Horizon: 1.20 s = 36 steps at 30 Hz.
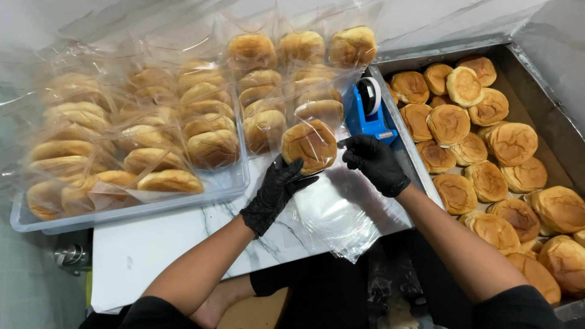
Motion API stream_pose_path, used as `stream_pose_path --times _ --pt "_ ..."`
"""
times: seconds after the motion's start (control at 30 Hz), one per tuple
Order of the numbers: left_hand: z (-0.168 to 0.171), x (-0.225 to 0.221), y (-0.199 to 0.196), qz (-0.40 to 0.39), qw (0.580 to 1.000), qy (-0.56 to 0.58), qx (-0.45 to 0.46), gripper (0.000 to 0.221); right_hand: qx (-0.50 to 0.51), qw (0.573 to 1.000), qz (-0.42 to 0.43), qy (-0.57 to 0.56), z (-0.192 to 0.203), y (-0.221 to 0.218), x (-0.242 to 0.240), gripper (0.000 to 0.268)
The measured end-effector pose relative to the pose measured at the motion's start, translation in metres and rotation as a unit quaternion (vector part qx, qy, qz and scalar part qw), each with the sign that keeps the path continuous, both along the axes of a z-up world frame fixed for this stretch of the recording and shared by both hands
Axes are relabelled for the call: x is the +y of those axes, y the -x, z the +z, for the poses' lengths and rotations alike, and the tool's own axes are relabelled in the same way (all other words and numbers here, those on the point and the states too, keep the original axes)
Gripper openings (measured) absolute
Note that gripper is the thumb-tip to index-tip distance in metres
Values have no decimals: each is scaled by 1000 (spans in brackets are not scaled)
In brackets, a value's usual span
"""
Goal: Packing individual bread buns into plastic bags and sealing them with a tape dispenser.
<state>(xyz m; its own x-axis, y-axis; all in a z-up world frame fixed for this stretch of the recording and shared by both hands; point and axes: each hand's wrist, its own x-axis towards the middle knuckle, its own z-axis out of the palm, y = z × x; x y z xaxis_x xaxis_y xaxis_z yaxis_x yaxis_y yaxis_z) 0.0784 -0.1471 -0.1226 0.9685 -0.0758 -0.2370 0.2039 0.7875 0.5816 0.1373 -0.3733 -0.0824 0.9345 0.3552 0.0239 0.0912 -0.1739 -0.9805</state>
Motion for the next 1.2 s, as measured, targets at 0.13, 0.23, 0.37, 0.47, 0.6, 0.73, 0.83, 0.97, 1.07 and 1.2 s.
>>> stream_pose_path --times 0.13,0.23,0.37,0.47,0.6,0.73,0.83,0.97,1.07,1.2 --pt "4 -1 2 7 1000 10 -9 40 -36 999 -20 10 8 -3 -1 30" --pt "-3 -2 0 10 1000 3 -22 40 -38 999 -15 -1 2 -8 -7 31" --pt "-20 0 -2 -1 997 -37 -71 38 10 998 13 -68 5 -1 3 46" --pt "-16 -3 4 -9 984 -126 -125 39 -14 995 38 -95 -15 -4 5 48" --pt "-28 -7 5 -13 970 -170 -174 37 -31 996 56 -59 6 18 23 39" --pt "-34 -10 4 -29 955 -205 -211 40 -39 996 -11 -81 13 17 22 23" --pt "-32 -10 4 -33 957 -204 -204 38 -11 991 -81 -104 13 15 24 21" --pt "-47 -10 -3 -53 952 -229 -198 28 21 985 -150 -87 -55 -31 -20 27" --pt "-45 -7 0 -60 986 -105 -113 21 41 967 -186 -167 -78 -53 -33 22" --pt "-26 0 7 -73 982 -157 -74 29 34 965 -194 -176 -55 -50 -24 20"
